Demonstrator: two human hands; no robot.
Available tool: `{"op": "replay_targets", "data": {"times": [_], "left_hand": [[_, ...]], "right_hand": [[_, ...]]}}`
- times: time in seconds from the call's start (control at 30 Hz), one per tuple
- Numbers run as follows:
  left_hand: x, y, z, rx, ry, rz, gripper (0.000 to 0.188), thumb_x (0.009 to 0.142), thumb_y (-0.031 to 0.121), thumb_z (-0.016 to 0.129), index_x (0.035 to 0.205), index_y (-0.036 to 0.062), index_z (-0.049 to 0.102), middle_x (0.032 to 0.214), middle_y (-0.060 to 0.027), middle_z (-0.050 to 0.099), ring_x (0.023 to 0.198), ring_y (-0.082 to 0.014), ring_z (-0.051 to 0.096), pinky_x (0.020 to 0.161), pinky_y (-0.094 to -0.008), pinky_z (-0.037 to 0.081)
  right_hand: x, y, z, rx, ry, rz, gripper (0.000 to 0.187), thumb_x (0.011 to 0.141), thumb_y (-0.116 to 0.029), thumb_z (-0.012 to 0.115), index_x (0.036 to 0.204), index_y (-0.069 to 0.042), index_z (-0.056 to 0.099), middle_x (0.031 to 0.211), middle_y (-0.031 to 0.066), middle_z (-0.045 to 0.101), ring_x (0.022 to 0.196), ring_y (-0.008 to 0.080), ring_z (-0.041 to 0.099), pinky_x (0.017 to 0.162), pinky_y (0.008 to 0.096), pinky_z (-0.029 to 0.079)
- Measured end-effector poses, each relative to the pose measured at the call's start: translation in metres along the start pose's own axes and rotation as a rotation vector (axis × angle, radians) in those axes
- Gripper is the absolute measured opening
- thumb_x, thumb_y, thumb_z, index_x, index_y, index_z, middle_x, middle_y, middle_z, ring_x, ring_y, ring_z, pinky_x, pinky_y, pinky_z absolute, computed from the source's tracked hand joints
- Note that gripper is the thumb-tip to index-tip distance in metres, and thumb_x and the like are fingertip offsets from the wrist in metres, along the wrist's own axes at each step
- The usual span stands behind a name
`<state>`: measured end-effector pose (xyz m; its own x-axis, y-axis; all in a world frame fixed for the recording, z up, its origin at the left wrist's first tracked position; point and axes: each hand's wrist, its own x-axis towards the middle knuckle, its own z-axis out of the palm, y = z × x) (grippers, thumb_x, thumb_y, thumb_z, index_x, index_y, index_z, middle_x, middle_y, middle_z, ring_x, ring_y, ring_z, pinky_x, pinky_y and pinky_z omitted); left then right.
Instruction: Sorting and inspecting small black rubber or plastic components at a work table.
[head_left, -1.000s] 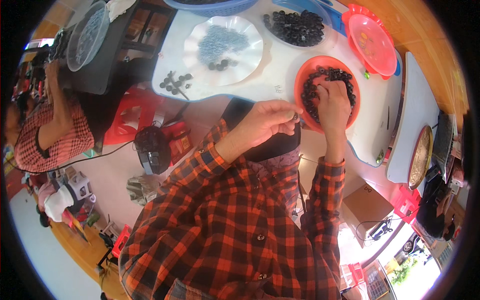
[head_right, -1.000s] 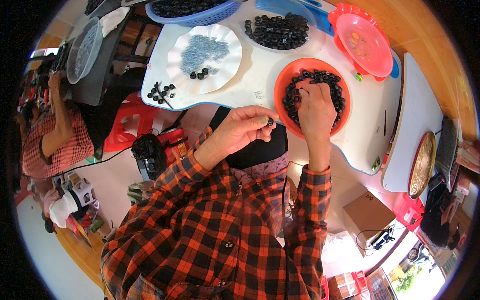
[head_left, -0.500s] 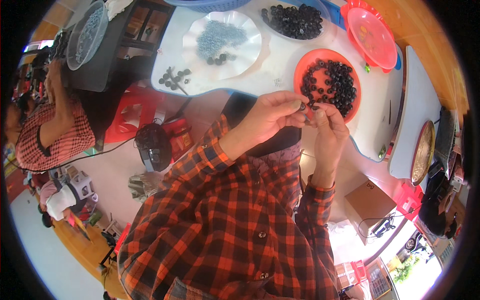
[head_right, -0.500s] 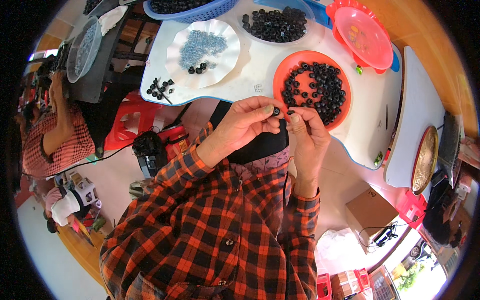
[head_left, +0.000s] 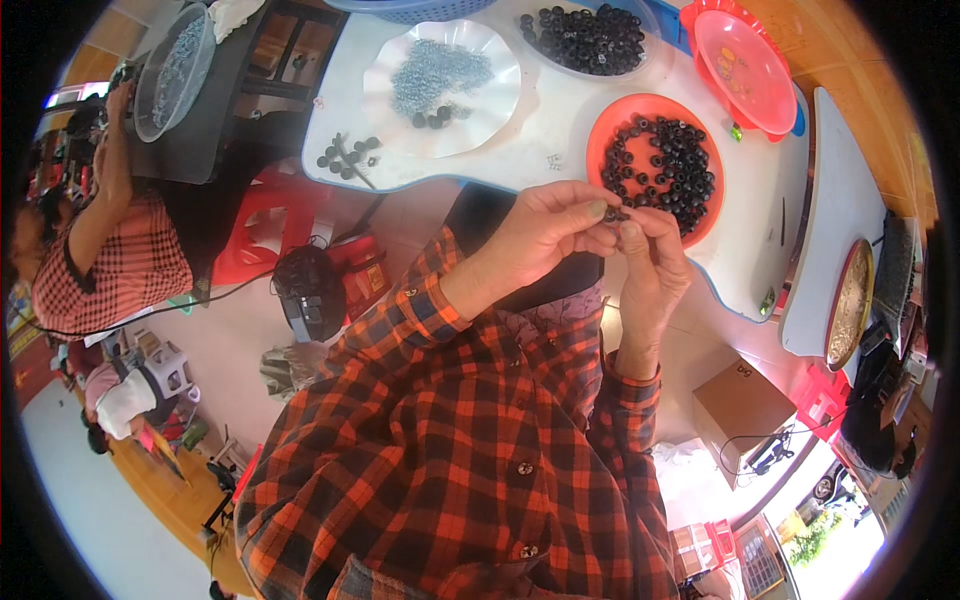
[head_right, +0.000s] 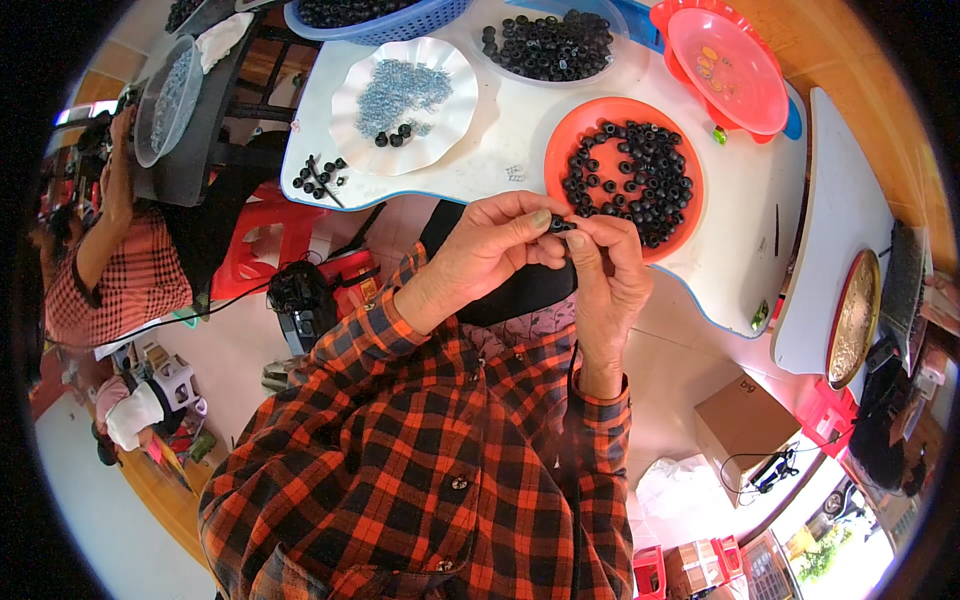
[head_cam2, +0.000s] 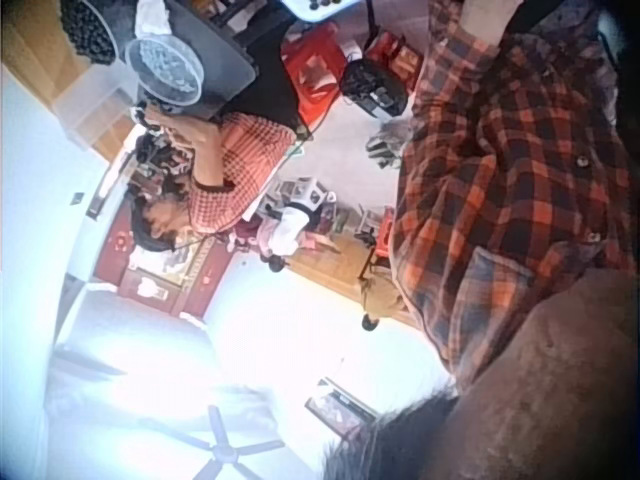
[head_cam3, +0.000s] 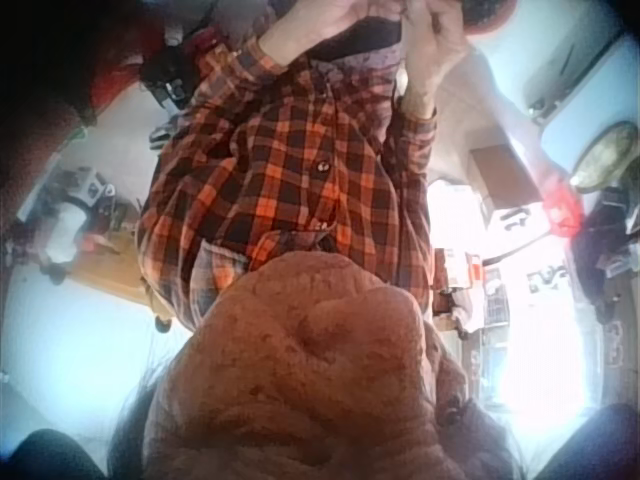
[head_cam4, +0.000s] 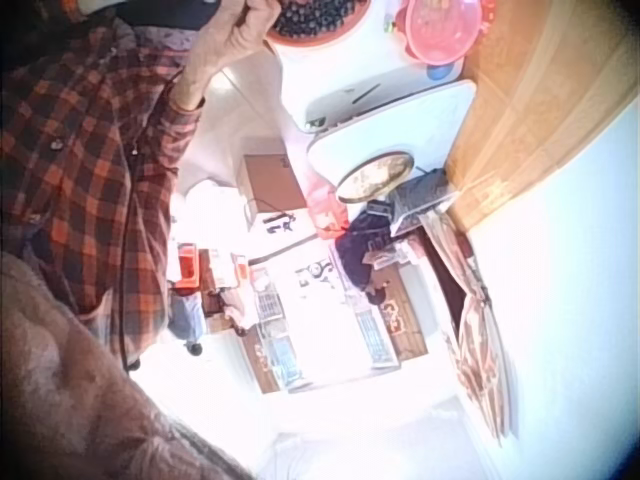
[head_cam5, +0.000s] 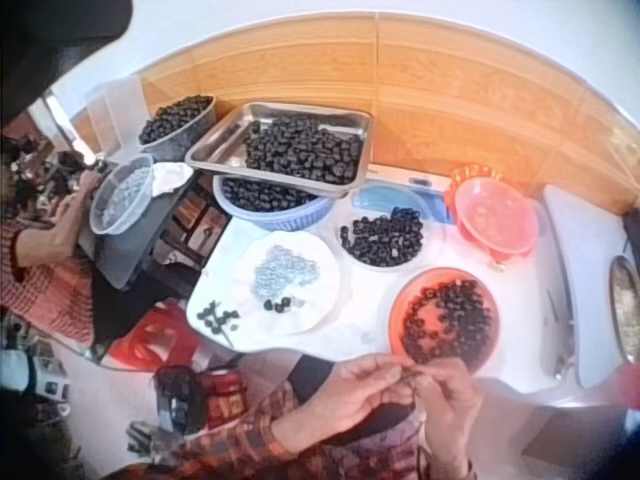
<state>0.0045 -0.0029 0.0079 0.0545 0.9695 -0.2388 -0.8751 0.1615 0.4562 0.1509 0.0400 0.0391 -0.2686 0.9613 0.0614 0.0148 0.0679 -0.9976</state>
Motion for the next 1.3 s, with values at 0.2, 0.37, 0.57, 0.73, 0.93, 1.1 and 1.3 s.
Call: {"op": "replay_targets", "data": {"times": [0.2, 0.37, 0.57, 0.73, 0.93, 1.1, 1.3], "left_hand": [[-0.0001, 0.0005, 0.0009, -0.014, -0.014, 0.010, 0.023, 0.100, 0.009, 0.054, 0.118, -0.0019, 0.062, 0.100, -0.0105, 0.068, 0.084, -0.0179, 0.069, 0.080, -0.0348, 0.057], [-0.0005, 0.0057, 0.0028, -0.123, 0.003, -0.047, 0.022, 0.098, 0.006, 0.056, 0.118, -0.0008, 0.063, 0.099, -0.0107, 0.068, 0.081, -0.0162, 0.068, 0.078, -0.0351, 0.057], [0.0004, 0.0021, -0.0025, 0.028, 0.004, 0.047, 0.022, 0.096, 0.006, 0.059, 0.116, -0.0026, 0.064, 0.100, -0.0117, 0.068, 0.080, -0.0162, 0.068, 0.075, -0.0351, 0.059], [-0.0007, 0.0004, -0.0050, 0.087, 0.019, 0.053, 0.024, 0.098, 0.005, 0.056, 0.119, -0.0037, 0.062, 0.102, -0.0128, 0.068, 0.082, -0.0174, 0.069, 0.079, -0.0358, 0.060], [0.0002, -0.0023, -0.0022, 0.030, -0.021, 0.072, 0.028, 0.099, 0.004, 0.054, 0.125, -0.0057, 0.059, 0.113, -0.0173, 0.066, 0.097, -0.0250, 0.070, 0.089, -0.0375, 0.059], [-0.0003, -0.0034, -0.0033, 0.053, -0.030, 0.086, 0.028, 0.098, 0.003, 0.054, 0.124, -0.0057, 0.059, 0.113, -0.0179, 0.067, 0.098, -0.0258, 0.070, 0.090, -0.0372, 0.059], [-0.0013, -0.0029, -0.0040, 0.041, -0.013, 0.059, 0.024, 0.096, 0.002, 0.057, 0.119, -0.0048, 0.062, 0.105, -0.0166, 0.070, 0.092, -0.0238, 0.072, 0.086, -0.0363, 0.061]], "right_hand": [[-0.0010, -0.0001, 0.0017, -0.015, 0.010, -0.015, 0.009, 0.091, 0.000, 0.066, 0.101, -0.001, 0.068, 0.099, 0.0025, 0.059, 0.085, 0.0075, 0.055, 0.075, 0.0204, 0.045], [-0.0029, 0.0041, -0.0010, -0.028, 0.018, -0.001, 0.010, 0.092, 0.000, 0.065, 0.101, 0.000, 0.068, 0.100, 0.0030, 0.060, 0.084, 0.0077, 0.056, 0.074, 0.0207, 0.046], [-0.0040, 0.0017, -0.0001, 0.006, -0.003, 0.056, 0.009, 0.093, 0.000, 0.064, 0.102, 0.001, 0.068, 0.101, 0.0040, 0.061, 0.086, 0.0084, 0.058, 0.076, 0.0216, 0.048], [-0.0052, 0.0056, 0.0001, 0.063, -0.006, 0.069, 0.010, 0.093, 0.001, 0.063, 0.103, 0.001, 0.068, 0.102, 0.0045, 0.060, 0.087, 0.0093, 0.057, 0.078, 0.0220, 0.048], [-0.0050, 0.0061, 0.0008, -0.043, 0.048, -0.054, 0.013, 0.091, 0.002, 0.065, 0.103, -0.001, 0.069, 0.103, 0.0044, 0.059, 0.091, 0.0097, 0.056, 0.078, 0.0222, 0.047], [-0.0062, 0.0023, 0.0012, -0.065, 0.064, -0.043, 0.013, 0.089, 0.003, 0.067, 0.101, -0.002, 0.070, 0.103, 0.0040, 0.058, 0.091, 0.0096, 0.056, 0.079, 0.0218, 0.047], [-0.0074, 0.0049, 0.0012, -0.063, 0.060, -0.050, 0.014, 0.088, 0.004, 0.068, 0.101, -0.002, 0.070, 0.102, 0.0039, 0.058, 0.091, 0.0094, 0.055, 0.078, 0.0217, 0.046]]}}
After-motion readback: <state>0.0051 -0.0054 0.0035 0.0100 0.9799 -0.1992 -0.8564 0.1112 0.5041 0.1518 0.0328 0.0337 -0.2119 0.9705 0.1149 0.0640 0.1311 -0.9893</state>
